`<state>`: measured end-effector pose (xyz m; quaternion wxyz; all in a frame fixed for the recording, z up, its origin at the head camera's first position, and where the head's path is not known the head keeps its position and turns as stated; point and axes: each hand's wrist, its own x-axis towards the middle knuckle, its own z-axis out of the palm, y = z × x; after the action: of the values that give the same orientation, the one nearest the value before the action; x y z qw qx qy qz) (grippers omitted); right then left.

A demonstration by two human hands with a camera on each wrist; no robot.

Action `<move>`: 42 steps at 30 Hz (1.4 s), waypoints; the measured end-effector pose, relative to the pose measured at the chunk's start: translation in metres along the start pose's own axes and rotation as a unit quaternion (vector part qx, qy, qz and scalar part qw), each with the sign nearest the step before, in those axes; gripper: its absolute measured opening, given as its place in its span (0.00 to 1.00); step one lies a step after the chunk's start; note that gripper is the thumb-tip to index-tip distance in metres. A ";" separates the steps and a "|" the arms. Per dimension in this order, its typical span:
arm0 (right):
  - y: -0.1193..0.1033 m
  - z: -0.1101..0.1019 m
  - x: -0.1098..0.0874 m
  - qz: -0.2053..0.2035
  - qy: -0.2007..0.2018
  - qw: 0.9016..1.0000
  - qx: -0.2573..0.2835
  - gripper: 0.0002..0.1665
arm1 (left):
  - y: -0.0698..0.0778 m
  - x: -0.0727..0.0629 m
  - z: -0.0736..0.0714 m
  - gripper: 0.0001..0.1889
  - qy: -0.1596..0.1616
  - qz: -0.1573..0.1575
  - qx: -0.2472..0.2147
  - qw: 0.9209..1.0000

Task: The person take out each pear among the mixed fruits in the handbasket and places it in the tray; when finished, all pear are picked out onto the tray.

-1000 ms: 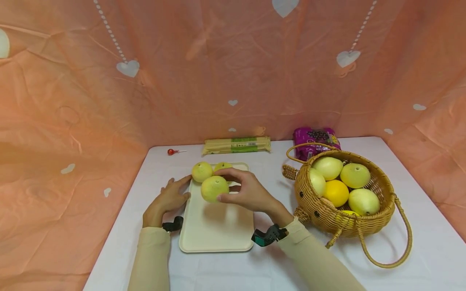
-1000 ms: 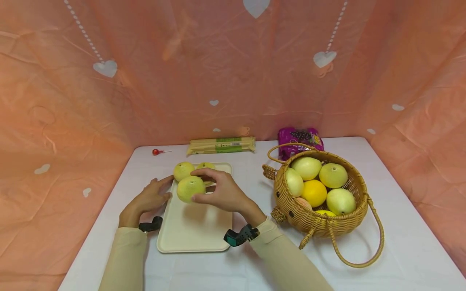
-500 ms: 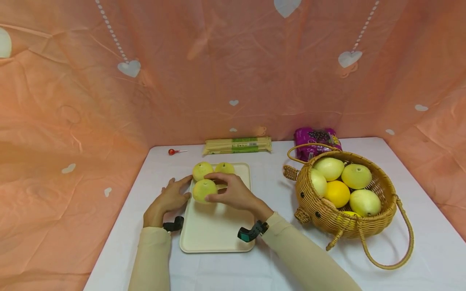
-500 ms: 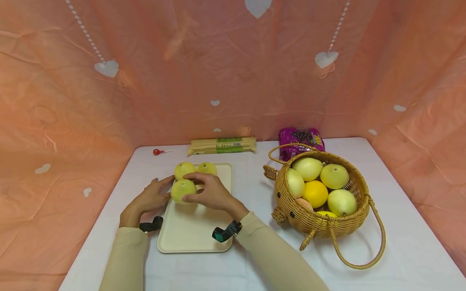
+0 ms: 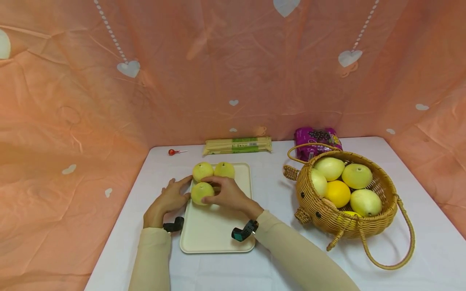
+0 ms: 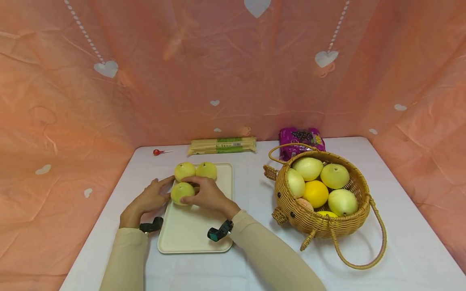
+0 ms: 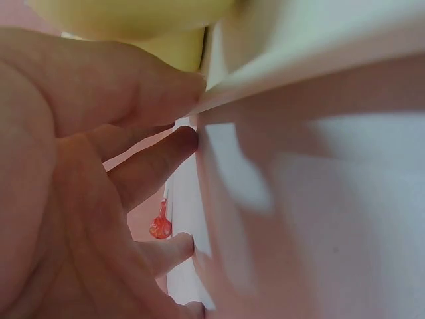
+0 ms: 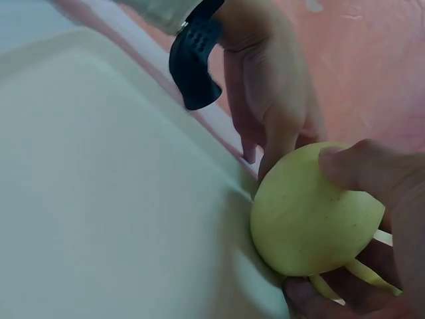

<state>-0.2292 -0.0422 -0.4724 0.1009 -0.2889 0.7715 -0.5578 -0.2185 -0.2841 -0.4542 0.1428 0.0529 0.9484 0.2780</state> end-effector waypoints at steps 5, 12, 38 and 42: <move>-0.002 0.002 0.004 -0.006 0.004 1.000 -0.006 0.36 | -0.001 0.002 0.001 0.38 0.005 0.007 -0.001 1.000; -0.001 0.003 0.002 -0.011 0.018 1.000 -0.020 0.37 | 0.001 0.003 0.002 0.37 0.003 0.010 0.001 1.000; -0.080 -0.097 -0.147 -0.048 0.003 0.995 0.084 0.37 | 0.000 0.002 0.001 0.38 -0.002 -0.003 -0.003 1.000; -0.087 -0.119 -0.178 -0.048 0.009 0.996 0.074 0.37 | 0.000 0.002 0.002 0.37 -0.005 -0.006 -0.004 1.000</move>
<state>-0.1129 0.1345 -0.3797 0.0882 -0.3126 0.7139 -0.6203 -0.2198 -0.2833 -0.4562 0.1491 0.0484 0.9468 0.2809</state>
